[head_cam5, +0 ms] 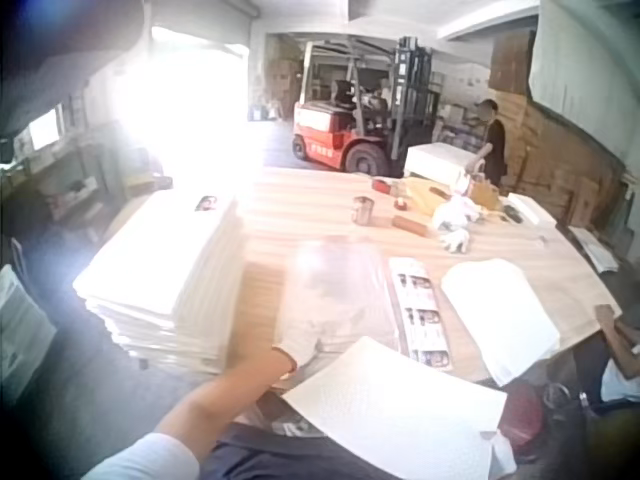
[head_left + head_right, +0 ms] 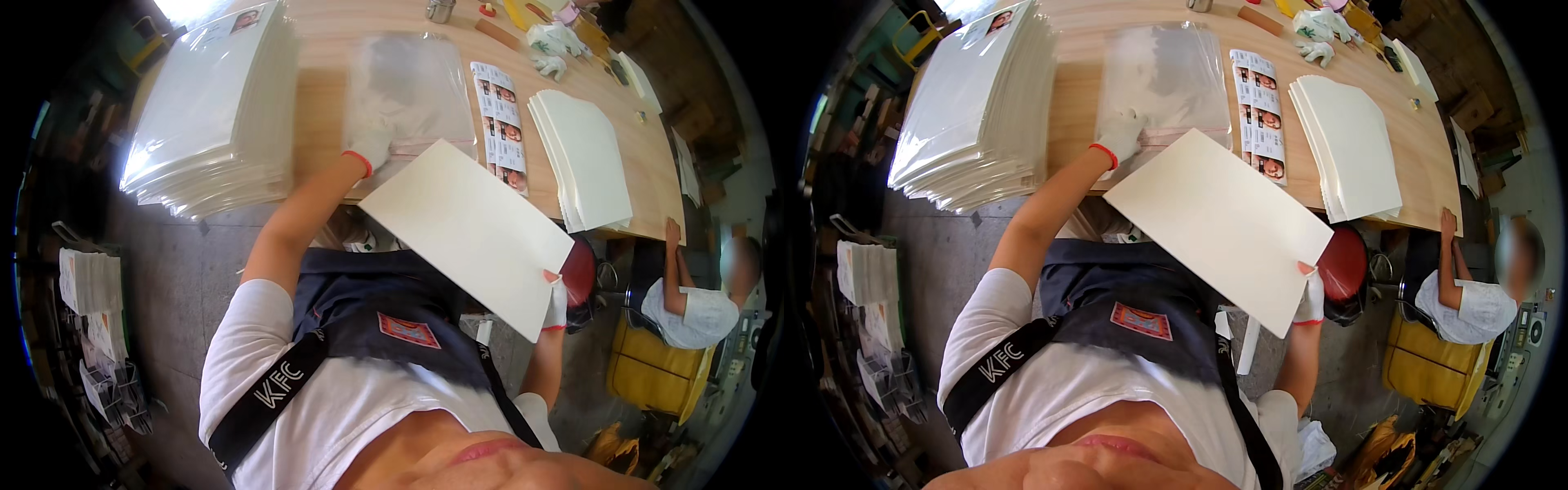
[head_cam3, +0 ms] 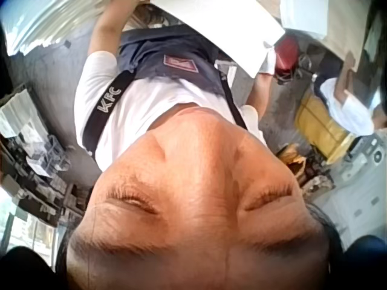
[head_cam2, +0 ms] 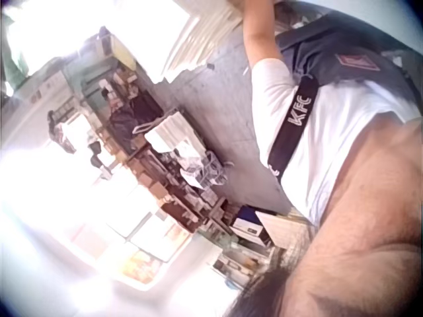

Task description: The person repeatedly picks up a white rectangular sheet and a clear plastic sleeve from stacks on a table. They insert the sheet into the sleeve, smooth it out, and place the packaged item onto a growing pile. This process is repeated continuously.

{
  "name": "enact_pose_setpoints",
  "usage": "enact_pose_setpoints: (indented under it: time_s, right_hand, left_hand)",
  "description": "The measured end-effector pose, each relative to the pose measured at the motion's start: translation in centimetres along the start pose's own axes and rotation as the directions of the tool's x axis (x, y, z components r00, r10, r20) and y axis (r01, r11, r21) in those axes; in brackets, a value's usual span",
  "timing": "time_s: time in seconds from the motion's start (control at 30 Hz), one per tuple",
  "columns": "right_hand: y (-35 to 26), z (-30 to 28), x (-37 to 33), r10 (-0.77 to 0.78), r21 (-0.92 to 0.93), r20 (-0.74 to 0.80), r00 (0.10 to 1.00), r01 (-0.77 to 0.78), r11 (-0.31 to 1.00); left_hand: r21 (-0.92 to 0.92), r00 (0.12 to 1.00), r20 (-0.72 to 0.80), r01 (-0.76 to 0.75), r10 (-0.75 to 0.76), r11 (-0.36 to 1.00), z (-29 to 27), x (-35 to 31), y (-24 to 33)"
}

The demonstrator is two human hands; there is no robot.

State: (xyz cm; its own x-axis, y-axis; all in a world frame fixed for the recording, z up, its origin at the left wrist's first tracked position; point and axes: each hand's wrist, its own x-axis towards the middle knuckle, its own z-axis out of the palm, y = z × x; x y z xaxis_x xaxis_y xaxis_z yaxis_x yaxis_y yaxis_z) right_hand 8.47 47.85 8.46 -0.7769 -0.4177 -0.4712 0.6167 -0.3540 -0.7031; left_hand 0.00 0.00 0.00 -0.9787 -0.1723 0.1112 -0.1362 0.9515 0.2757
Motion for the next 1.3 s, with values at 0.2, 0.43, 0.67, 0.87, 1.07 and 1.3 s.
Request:
enact_pose_setpoints:
  time_s: [0.2, 0.43, 0.67, 0.87, 1.07, 1.3]
  right_hand:
    - [1.0, 0.1, -0.6, -0.080, -0.121, -0.085, 0.993, 0.069, 0.990]
    - [1.7, 2.9, 2.5, -0.001, 0.022, -0.226, 0.974, 0.006, 1.000]
    - [4.1, 1.0, 4.6, 0.013, 0.261, 0.083, 0.996, -0.034, 0.965]
    - [4.8, 2.8, 3.7, 0.008, 0.317, -0.091, 0.996, 0.021, 0.948]
    - [5.4, 7.8, 2.1, -0.017, 0.277, -0.206, 0.978, 0.075, 0.958]
    - [4.4, 8.6, 2.1, 0.019, 0.295, -0.021, 1.000, -0.012, 0.955]
  left_hand:
    - [-0.272, 0.995, 0.017, 0.096, -0.095, 0.957, -2.1, -0.1, 0.8]
    - [-0.079, 0.968, -0.248, -0.044, 0.023, 0.996, -2.7, -1.8, -0.9]
    - [-0.772, 0.985, -0.081, 0.035, -0.154, 0.635, -5.1, -1.1, -0.9]
    - [-0.480, 0.983, -0.167, -0.148, 0.076, 0.865, -5.9, -2.3, 0.1]
    - [-0.925, 0.817, -0.322, -0.164, -0.479, 0.343, -2.3, -6.2, 5.4]
    - [-0.765, 0.911, 0.120, -0.167, -0.394, -0.622, -0.1, -4.8, 10.1]
